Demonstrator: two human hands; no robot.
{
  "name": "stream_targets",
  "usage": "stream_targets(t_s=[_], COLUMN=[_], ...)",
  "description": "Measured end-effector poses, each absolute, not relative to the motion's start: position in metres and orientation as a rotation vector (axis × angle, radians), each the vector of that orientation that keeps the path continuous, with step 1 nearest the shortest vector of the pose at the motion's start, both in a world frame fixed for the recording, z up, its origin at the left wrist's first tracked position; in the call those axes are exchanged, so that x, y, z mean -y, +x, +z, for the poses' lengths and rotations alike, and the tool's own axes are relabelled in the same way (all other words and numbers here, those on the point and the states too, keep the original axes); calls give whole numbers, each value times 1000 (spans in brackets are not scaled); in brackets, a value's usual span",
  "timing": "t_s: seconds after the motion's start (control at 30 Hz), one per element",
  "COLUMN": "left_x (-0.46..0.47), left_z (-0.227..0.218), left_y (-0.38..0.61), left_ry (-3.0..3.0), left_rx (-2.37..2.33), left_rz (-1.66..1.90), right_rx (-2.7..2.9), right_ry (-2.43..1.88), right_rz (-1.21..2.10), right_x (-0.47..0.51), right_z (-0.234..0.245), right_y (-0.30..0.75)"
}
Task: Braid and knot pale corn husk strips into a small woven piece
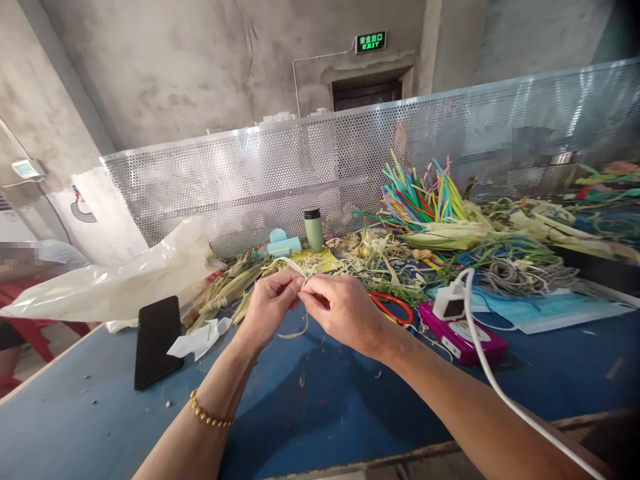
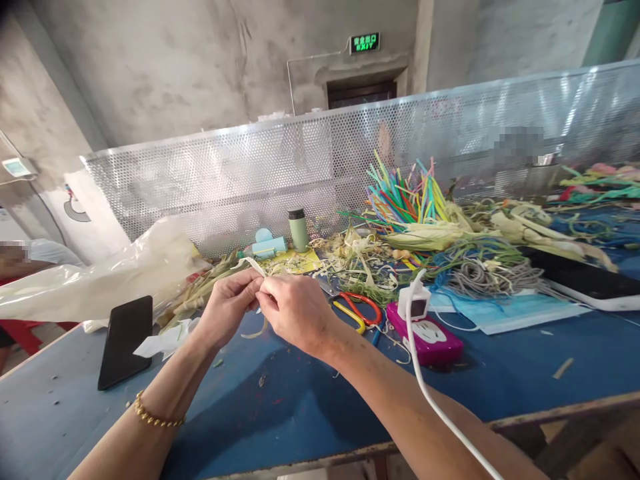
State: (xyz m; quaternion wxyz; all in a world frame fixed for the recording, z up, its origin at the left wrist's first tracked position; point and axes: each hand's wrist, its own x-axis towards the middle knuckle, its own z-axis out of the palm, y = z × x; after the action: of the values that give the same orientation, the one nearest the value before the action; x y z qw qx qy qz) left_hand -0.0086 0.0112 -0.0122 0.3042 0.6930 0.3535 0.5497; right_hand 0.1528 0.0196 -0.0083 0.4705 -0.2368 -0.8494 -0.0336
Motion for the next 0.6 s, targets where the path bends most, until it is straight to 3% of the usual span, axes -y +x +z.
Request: stream_targets(t_s=[0.13, 0.37, 0.53, 0.6], left_x=[-11, -6, -5, -5], left_z=[-13, -7, -10, -11], left_y=[-8, -9, -8, -9], left_ry=[1785, 1898, 1851, 1763], left_rx=[-910, -900, -868, -827], left_rz=[1483, 1326, 1094, 1089], right_rx=[2115, 1862, 1960, 1889], right_ry=[-516, -629, -628, -632], right_rz=[-174, 37, 816, 975], right_x=[-16, -23, -38, -40], right_z=[-8, 12, 11, 8], right_y=[152, 173, 178, 177])
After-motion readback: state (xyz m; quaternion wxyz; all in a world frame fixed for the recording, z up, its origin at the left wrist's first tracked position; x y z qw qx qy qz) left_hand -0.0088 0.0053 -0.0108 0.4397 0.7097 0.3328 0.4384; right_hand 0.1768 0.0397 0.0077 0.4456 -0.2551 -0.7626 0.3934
